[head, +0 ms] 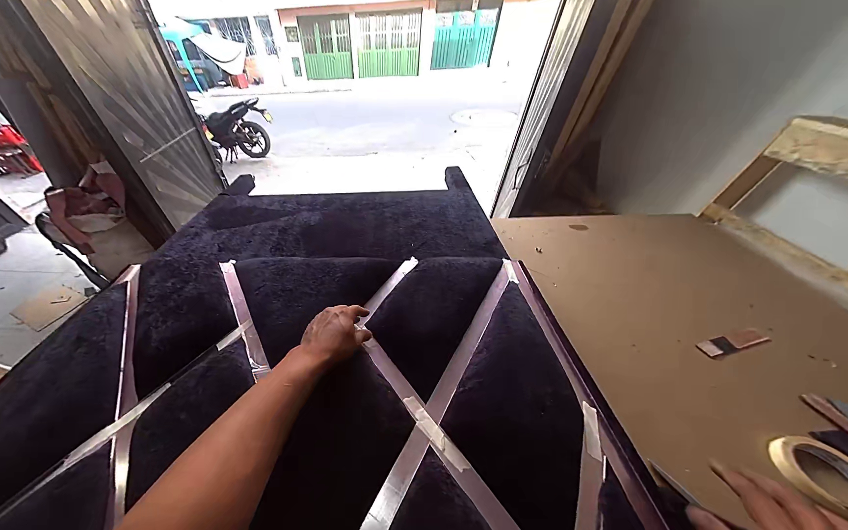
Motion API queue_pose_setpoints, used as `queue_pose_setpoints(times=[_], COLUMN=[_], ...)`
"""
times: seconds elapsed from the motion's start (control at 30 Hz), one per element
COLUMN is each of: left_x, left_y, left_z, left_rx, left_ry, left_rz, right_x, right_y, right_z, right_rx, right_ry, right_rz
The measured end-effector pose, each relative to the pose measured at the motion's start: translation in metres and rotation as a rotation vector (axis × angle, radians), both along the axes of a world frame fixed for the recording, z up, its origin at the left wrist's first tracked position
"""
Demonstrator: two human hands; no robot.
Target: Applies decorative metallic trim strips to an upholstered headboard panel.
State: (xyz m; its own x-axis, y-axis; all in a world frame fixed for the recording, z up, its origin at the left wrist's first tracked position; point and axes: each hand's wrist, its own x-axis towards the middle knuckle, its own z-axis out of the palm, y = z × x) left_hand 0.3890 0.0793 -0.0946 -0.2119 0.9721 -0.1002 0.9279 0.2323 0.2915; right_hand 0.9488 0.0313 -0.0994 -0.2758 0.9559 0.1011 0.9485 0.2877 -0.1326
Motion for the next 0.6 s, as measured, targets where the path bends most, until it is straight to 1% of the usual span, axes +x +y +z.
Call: queue_pose_setpoints(times=[0.07, 0.1, 0.17, 0.23, 0.3, 0.37, 0.43, 0.6], left_x=[0.02, 0.031, 0.05, 0.062, 0.066, 0.068, 0.076, 0.1], left_y=[-0.001, -0.005, -0.017, -0.025, -0.027, -0.028, -0.025, -0.013], left_z=[0.003, 0.006, 0.006, -0.001, -0.007, -0.008, -0.007, 0.009], left_rx=[-0.151, -0.217, -0.29, -0.303, -0.274, -0.268, -0.333, -0.484], left_ry=[0.066, 0.114, 0.195, 0.215, 0.217, 0.203, 0.21, 0.213], left_rz=[0.007, 0.0, -0.032, -0.026, 0.008, 0.038, 0.061, 0.142], right_x=[-0.038, -0.065, -0.126, -0.178, -0.21, -0.226, -0.23, -0.23], right_y=[0.011, 0.016, 0.022, 0.028, 0.04, 0.05, 0.056, 0.057], right_z=[0.0, -0.003, -0.013, -0.03, -0.039, -0.039, -0.036, -0.033], right_rx=[0.073, 0.095, 0.14, 0.163, 0.138, 0.099, 0.068, 0.121], right_ry=[0.153, 0.226, 0.29, 0.272, 0.156, 0.028, -0.044, -0.068], right_rz=[0.208, 0.324, 0.543, 0.719, 0.832, 0.891, 0.946, 0.988])
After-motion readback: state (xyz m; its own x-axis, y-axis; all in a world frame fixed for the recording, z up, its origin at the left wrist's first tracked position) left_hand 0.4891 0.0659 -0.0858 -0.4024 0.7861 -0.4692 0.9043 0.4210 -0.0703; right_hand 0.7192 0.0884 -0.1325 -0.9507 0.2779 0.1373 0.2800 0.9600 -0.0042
